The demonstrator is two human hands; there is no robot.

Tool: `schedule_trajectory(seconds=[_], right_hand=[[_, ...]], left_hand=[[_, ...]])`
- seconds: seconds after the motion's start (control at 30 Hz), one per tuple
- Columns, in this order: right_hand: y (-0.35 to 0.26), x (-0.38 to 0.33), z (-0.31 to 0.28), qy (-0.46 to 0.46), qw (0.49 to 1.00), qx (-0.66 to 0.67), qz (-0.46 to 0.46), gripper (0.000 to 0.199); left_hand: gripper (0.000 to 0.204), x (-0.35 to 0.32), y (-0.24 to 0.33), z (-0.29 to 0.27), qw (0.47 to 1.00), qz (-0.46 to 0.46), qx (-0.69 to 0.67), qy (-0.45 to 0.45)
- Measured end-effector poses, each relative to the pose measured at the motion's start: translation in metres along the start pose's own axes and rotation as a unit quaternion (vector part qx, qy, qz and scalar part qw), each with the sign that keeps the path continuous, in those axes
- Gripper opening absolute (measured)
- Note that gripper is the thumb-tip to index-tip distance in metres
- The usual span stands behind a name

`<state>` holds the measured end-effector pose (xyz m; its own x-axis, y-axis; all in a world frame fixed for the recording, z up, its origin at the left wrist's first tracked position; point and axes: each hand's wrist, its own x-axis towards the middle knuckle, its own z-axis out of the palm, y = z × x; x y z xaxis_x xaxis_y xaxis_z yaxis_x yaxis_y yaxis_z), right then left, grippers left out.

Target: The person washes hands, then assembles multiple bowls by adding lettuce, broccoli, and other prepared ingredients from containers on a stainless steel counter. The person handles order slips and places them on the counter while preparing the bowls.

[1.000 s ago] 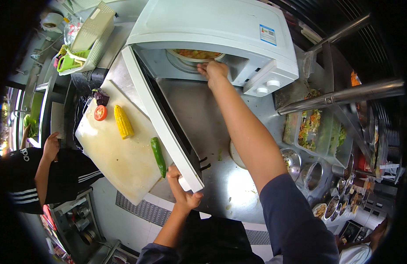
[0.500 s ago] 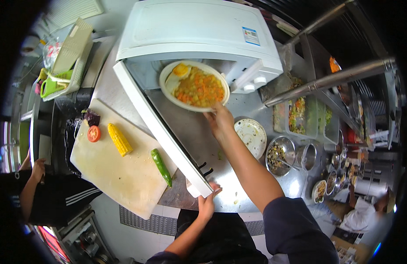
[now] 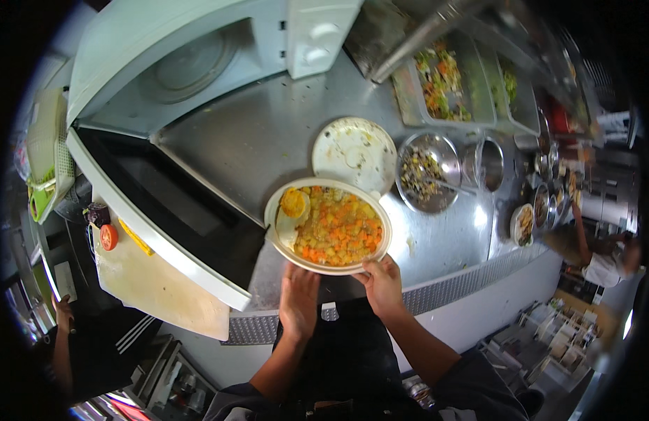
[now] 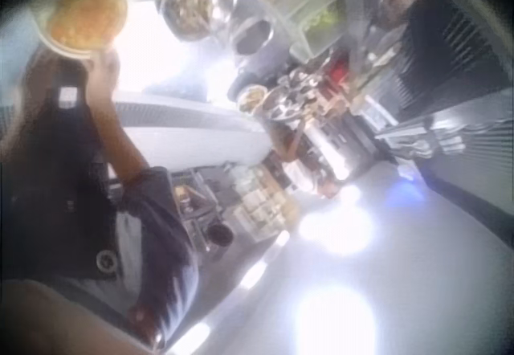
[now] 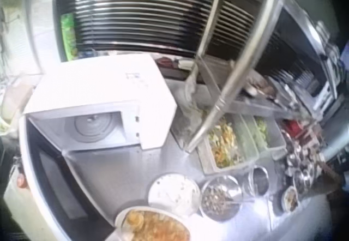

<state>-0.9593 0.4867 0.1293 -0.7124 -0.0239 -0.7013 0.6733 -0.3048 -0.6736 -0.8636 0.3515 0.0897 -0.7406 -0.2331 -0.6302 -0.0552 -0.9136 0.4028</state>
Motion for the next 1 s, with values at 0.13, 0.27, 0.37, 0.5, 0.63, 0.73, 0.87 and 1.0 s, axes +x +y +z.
schedule_trajectory(seconds=[0.13,0.27,0.37,0.5,0.63,0.73,0.87,1.0], right_hand=[[0.023,-0.025,-0.064,0.002,1.000,-0.004,-0.001,0.025],[0.021,-0.025,-0.132,-0.040,0.988,-0.149,-0.005,0.026],[0.018,-0.020,-0.168,-0.076,0.963,-0.235,-0.109,0.028],[0.011,-0.023,-0.215,-0.114,0.974,-0.117,-0.155,0.023],[-0.033,-0.015,-0.291,-0.118,0.974,-0.158,-0.110,0.023],[-0.091,0.013,-0.355,-0.135,0.957,-0.236,-0.099,0.028],[-0.131,0.043,-0.403,-0.100,0.960,-0.253,-0.071,0.021],[-0.182,0.070,-0.422,-0.166,0.913,-0.371,-0.034,0.026]], left_hand=[[0.059,0.005,0.004,-0.003,0.990,0.052,0.130,0.025],[0.039,0.009,0.000,-0.001,0.957,0.002,0.282,0.073],[0.034,0.004,-0.017,0.004,0.917,0.021,0.395,0.050],[0.030,-0.026,-0.053,0.029,0.912,0.052,0.406,0.014],[0.027,-0.047,-0.120,0.070,0.899,0.064,0.434,-0.012],[0.023,-0.027,-0.186,0.105,0.895,0.096,0.427,-0.090],[0.020,0.004,-0.255,0.131,0.912,0.088,0.398,-0.050],[0.018,0.047,-0.282,0.154,0.913,0.098,0.396,-0.013]])
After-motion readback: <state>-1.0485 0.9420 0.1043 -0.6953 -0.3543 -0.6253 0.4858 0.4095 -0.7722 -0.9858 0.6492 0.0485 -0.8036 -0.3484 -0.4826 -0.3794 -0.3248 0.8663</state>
